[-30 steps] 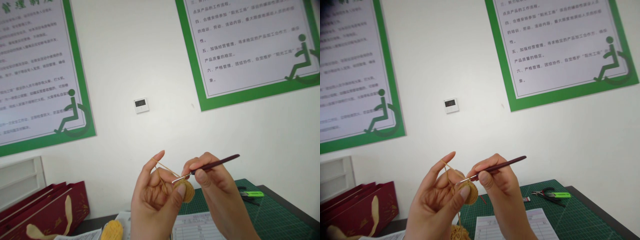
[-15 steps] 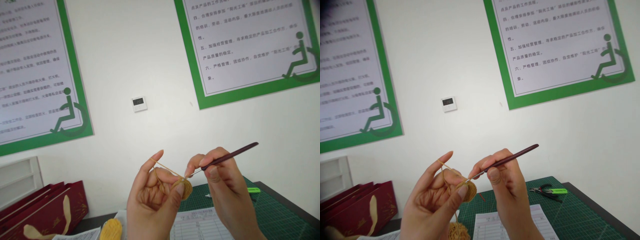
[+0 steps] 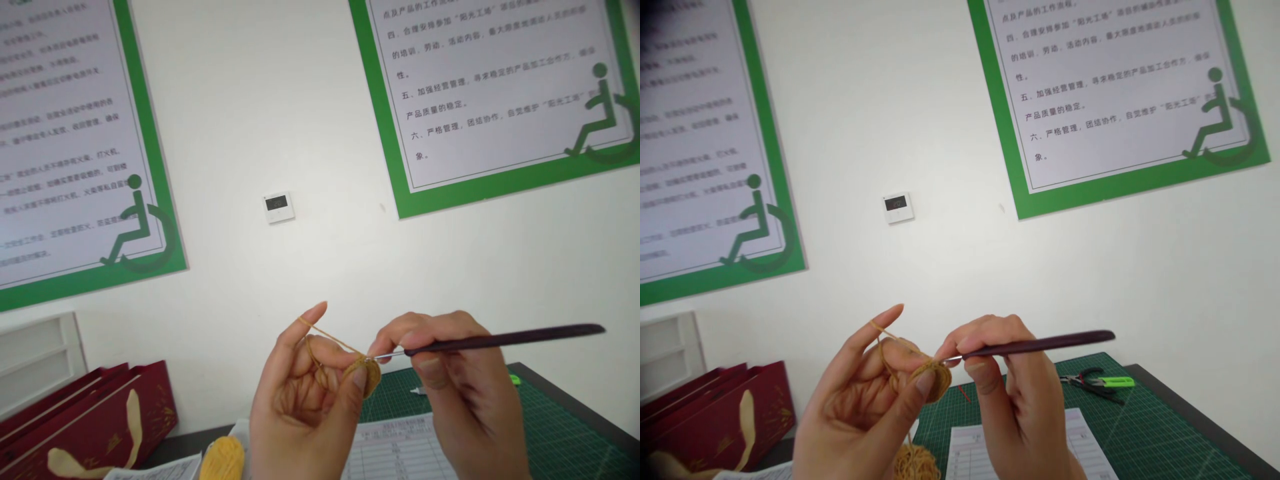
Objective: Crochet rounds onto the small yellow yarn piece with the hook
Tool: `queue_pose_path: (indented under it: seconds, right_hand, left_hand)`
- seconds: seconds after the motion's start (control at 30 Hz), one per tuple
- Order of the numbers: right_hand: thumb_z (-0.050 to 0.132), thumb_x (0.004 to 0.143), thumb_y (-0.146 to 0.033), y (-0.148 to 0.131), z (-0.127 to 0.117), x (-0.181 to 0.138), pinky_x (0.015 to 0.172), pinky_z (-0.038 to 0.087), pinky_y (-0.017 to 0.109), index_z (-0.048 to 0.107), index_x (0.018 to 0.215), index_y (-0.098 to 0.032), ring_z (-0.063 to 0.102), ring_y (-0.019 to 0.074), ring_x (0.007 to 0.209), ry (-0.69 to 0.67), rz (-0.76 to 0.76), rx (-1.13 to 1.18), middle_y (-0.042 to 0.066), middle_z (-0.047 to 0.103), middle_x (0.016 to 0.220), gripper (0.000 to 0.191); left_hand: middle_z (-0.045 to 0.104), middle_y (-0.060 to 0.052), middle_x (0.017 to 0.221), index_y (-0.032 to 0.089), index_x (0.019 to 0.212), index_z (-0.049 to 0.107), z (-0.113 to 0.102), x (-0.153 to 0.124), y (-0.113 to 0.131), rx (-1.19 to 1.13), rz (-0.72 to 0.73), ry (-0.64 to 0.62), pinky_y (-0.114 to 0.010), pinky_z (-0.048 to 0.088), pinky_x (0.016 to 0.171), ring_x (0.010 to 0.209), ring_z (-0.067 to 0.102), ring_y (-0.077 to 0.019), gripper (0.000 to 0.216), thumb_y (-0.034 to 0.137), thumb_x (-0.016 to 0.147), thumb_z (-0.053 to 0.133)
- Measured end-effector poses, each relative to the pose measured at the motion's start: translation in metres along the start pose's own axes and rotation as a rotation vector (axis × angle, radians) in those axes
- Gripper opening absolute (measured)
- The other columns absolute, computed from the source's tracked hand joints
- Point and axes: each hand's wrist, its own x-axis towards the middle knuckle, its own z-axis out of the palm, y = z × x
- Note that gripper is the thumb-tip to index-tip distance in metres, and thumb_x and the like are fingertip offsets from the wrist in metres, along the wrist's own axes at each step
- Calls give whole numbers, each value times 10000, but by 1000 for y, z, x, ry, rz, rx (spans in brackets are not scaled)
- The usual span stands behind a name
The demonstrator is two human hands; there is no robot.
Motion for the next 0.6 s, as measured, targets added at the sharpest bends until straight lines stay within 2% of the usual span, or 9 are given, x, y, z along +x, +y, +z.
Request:
queue_pose_path:
  seconds: [0.1,0.23,0.4,0.6]
  right_hand:
    - [481,1052,-198,0,1,-1,753,593,239,591,1047,-257,709,111,805,40,76,33,-11,713,900,125]
    - [480,1058,-218,0,0,-3,769,600,242,592,1073,-268,713,116,827,40,86,20,-2,725,928,125]
    - [497,1037,-195,-1,1,-2,723,605,267,607,1051,-252,721,146,811,51,35,-8,15,722,888,124]
    - [501,992,-103,-3,-2,1,716,586,310,619,1076,-244,710,167,838,-30,-93,-131,33,724,912,203]
  left_hand:
    - [718,38,702,277,1231,707,0,0,1,-8,-4,-19,-274,607,671,639,677,-138,532,98,751,848]
    - [719,39,702,276,1232,701,1,0,1,2,-2,-22,-255,604,663,636,682,-133,528,99,756,847]
    - [714,32,702,259,1217,709,3,-1,3,0,10,-5,-247,605,656,637,684,-134,517,87,749,845]
    - [715,27,691,256,1200,719,2,-1,2,39,19,11,-217,580,619,623,664,-128,499,96,745,849]
